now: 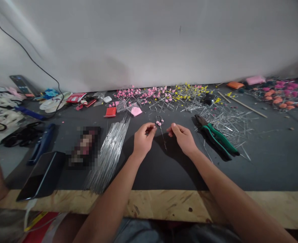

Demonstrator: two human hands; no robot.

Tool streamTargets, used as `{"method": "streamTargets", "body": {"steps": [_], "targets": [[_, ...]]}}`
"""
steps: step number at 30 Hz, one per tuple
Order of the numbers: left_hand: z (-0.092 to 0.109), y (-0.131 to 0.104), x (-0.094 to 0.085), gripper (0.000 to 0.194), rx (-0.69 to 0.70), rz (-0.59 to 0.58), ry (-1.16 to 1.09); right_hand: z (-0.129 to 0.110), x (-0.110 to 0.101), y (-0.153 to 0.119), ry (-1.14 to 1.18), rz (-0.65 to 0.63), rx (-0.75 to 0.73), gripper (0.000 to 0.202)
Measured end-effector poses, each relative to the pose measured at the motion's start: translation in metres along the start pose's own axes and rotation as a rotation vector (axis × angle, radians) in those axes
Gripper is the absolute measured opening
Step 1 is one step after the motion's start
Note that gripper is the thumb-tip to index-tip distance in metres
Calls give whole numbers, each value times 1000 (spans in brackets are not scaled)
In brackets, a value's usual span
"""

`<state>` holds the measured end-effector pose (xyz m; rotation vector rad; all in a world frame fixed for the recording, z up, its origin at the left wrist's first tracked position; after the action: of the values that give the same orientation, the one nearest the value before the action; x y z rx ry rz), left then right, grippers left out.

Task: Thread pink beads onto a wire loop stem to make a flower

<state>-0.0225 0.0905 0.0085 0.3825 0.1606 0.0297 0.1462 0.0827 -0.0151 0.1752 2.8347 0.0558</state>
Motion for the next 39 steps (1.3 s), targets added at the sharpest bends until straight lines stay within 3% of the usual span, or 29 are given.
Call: {"method": "streamTargets", "body": {"steps": [15,22,25,28,32,39], "targets": [[-8,3,-12,30,-149,57,132,0,-3,-2,29,11,34,41],[-18,4,-13,31,-175,55,29,5,-3,0,32,30,34,42],[-12,8,-19,30,-37,36,213,7,-4,2,38,45,44,43],[-8,10,-20,27,79,-64,464,8,-5,4,65,58,41,42],[-7,-3,-14,28,77,-162,708,8,-5,5,110,56,28,40],[12,-53,-9,47,9,-213,982,9,-4,4,104,43,22,40]]}}
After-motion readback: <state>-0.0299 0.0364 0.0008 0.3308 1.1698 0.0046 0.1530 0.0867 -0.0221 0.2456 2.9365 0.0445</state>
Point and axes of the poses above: each hand's wrist, its own y-axis towards the middle knuckle, its own x-axis out of the palm, z = x × y, the point moved 6 cm from there along y, towards the middle knuckle, and after that the axes turned 15 degrees about -y, right-handed, at the moved point
